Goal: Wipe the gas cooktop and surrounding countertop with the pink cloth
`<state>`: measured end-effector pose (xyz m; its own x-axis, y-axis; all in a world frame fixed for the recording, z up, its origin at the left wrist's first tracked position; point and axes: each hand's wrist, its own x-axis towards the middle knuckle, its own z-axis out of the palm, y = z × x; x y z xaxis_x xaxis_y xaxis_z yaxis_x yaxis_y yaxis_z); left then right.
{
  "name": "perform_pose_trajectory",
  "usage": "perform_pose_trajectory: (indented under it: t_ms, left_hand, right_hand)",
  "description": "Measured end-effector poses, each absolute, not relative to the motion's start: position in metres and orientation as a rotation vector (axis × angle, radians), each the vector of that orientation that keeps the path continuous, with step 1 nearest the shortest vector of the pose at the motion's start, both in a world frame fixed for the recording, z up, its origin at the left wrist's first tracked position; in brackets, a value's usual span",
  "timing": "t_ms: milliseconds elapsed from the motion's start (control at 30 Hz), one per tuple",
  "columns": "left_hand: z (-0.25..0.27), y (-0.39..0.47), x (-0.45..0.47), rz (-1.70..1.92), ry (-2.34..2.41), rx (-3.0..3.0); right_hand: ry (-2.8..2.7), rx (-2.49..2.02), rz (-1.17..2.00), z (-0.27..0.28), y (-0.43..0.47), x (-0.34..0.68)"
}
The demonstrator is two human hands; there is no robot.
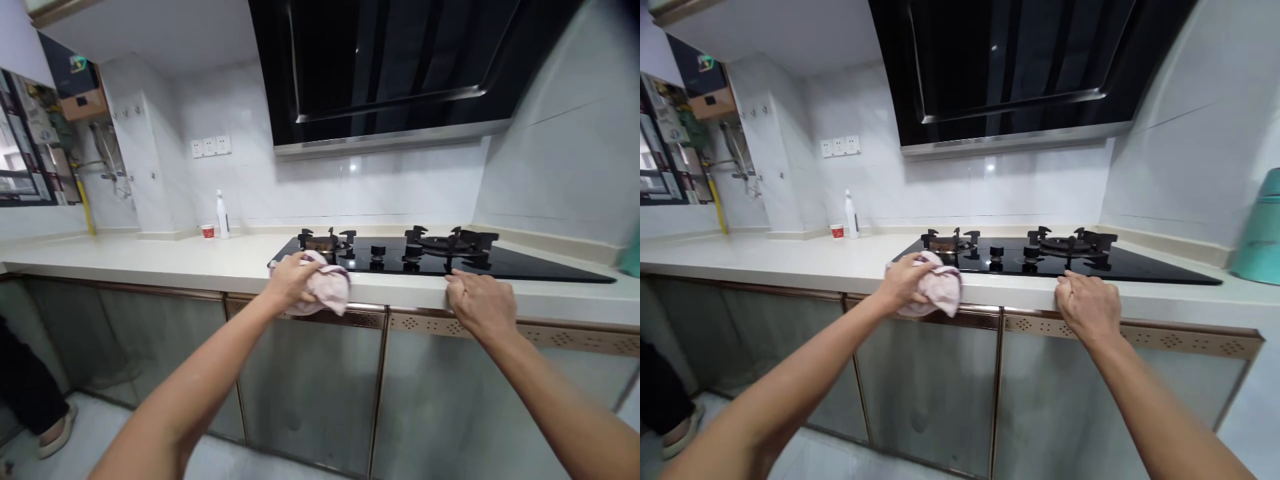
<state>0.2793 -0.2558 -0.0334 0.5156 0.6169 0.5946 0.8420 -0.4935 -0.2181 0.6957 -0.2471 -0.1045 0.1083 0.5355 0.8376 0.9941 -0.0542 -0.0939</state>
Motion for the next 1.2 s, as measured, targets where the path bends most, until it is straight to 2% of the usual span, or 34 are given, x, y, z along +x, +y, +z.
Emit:
perform_pose_trajectory:
  t_ms: [200, 367, 567, 800, 967, 1067, 1200]
  left_hand:
    - [-0.013, -0.268, 0.101, -0.366, -1.675, -1.992]
    - [-0.005, -0.273, 0.068, -0.217, -1.858, -1.832]
    - [-0.023, -0.278, 0.147, -0.363, -1.548, -1.938]
    - [-0.054, -0.269, 0.363, -0.651, -1.036, -2.135]
    - [-0.07, -0.278, 0.487, -0.76, -0.8, -2.148]
    - [-0.069, -0.277, 0.496, -0.715, -0.744, -2.161]
    - [-0.06, -0.265, 0.437, -0.63, -0.728, -2.235]
  right_hand:
    - [-1.388, -1.764, -0.707, -0.1, -0.248, 0.687]
    - [-1.38, -1.785, -0.705, -0.096, -0.255, 0.679]
    - [-1.382, -1.791, -0.78, -0.096, -0.257, 0.672]
    - [-1.448, -1.821, -0.791, -0.096, -0.259, 0.674]
    - [-1.495, -1.822, -0.948, -0.102, -0.261, 0.682]
    - [-1.541, -1.819, -1.0, -0.105, -0.261, 0.685]
    - [-1.487, -1.788, -0.948, -0.106, -0.258, 0.685]
